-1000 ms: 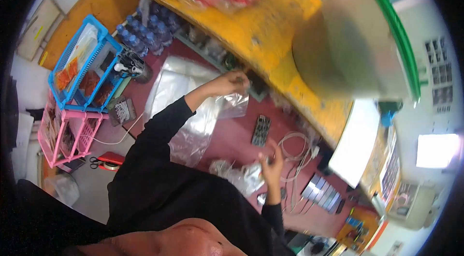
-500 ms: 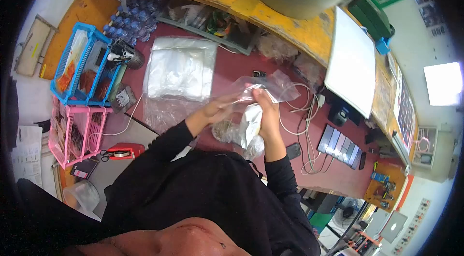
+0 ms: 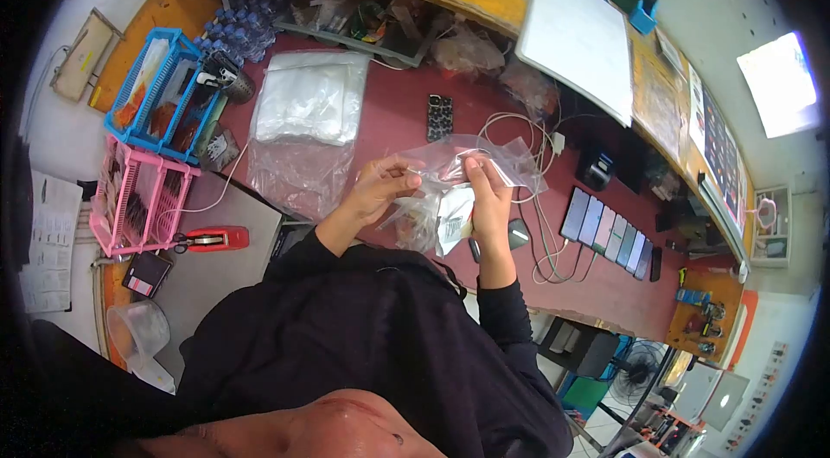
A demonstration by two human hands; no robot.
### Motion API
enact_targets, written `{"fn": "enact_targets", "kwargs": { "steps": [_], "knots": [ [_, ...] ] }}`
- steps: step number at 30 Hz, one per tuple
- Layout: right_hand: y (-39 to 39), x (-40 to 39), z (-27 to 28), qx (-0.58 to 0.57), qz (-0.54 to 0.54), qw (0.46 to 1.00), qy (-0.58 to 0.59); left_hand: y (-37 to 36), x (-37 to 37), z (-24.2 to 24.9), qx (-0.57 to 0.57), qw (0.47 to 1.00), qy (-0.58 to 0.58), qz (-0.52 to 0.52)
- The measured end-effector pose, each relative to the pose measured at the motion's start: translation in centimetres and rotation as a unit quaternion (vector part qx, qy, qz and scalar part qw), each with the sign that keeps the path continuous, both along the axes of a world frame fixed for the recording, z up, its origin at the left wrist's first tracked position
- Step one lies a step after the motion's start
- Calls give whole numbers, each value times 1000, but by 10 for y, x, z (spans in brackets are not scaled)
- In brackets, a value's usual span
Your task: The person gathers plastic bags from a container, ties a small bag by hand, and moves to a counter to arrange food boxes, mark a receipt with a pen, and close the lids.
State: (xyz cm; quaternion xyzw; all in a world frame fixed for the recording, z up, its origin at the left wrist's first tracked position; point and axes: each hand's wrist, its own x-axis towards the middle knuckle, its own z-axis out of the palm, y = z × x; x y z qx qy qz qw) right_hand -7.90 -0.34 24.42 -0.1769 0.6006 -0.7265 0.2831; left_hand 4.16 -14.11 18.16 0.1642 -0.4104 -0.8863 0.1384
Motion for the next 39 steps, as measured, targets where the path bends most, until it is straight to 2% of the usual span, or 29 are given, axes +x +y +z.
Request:
{"fn": "enact_targets", "kwargs": {
  "steps": [2, 6, 8, 9, 12, 13, 14, 15, 16, 17, 18, 19, 20, 22, 24, 25, 26, 28, 29, 30, 31, 32, 33, 34, 35, 38, 39],
  "knots": [
    [23, 3, 0, -30, -26, 999, -36, 24, -1, 4, 103, 993, 46, -21],
    [74, 4, -9, -6, -11, 999, -38, 73, 0, 11, 78, 996, 23, -24],
    [96, 4, -19, -7, 20, 1000, 15, 98, 1, 6, -37, 998, 45, 17],
    [107, 6, -16, -13, 39, 999, 1, 110, 2, 6, -39, 998, 42, 15],
    [137, 8, -25, 17, 21, 999, -43, 141, 4, 2, -43, 997, 24, 56],
    [144, 9, -33, -22, -27, 999, -28, 147, 5, -5, -31, 996, 29, 80],
    [156, 2, -52, 13, -87, 996, 35, 152, 8, -11, -20, 994, 34, 104],
    [168, -1, -54, 66, -170, 962, 203, 156, 13, -12, -66, 989, 34, 127],
    [176, -1, -56, 113, -246, 891, 365, 165, 15, -12, -68, 988, 33, 134],
    [184, 1, -56, 109, -239, 893, 365, 177, 16, -10, -123, 980, 31, 152],
    [193, 6, -56, 123, -92, 920, 361, 190, 15, -9, -177, 969, 28, 169],
    [201, 11, -55, 135, 57, 926, 348, 205, 15, -15, -184, 969, 15, 165],
    [201, 26, -34, 148, 128, 928, 318, 215, 18, -19, -184, 968, 9, 172],
    [203, 34, -38, 154, 177, 936, 261, 227, 23, -23, -53, 996, -63, 38],
    [210, 30, -42, 146, 219, 930, 257, 232, 27, -25, -39, 996, -69, 46],
    [214, 27, -43, 142, 253, 924, 251, 231, 32, -28, -59, 995, -78, 2],
    [218, 25, -43, 140, 259, 922, 251, 230, 37, -31, -79, 992, -88, -43],
    [227, 23, -42, 161, 292, 899, 284, 225, 42, -39, -89, 991, -92, -49],
    [229, 23, -47, 136, 255, 908, 302, 219, 48, -38, -202, 977, -63, -19],
    [233, 19, -44, 159, 230, 906, 317, 214, 54, -36, -311, 950, -34, 11],
    [236, 18, -46, 182, 209, 903, 328, 211, 59, -35, -366, 926, -81, 36],
    [238, 18, -48, 205, 187, 899, 339, 214, 61, -28, -366, 926, -82, 39],
    [237, 21, -51, 204, 189, 899, 339, 218, 62, -21, -439, 890, -78, 93],
    [234, 24, -55, 177, 130, 901, 373, 222, 62, -18, -508, 846, -73, 145],
    [232, 28, -54, 149, 70, 899, 405, 226, 58, -14, -512, 837, -42, 188],
    [232, 34, -35, 174, 61, 913, 363, 239, 50, 7, -448, 864, -19, 231],
    [233, 31, -43, 155, 67, 922, 349, 242, 48, 10, -468, 850, -32, 239]
  ]
}}
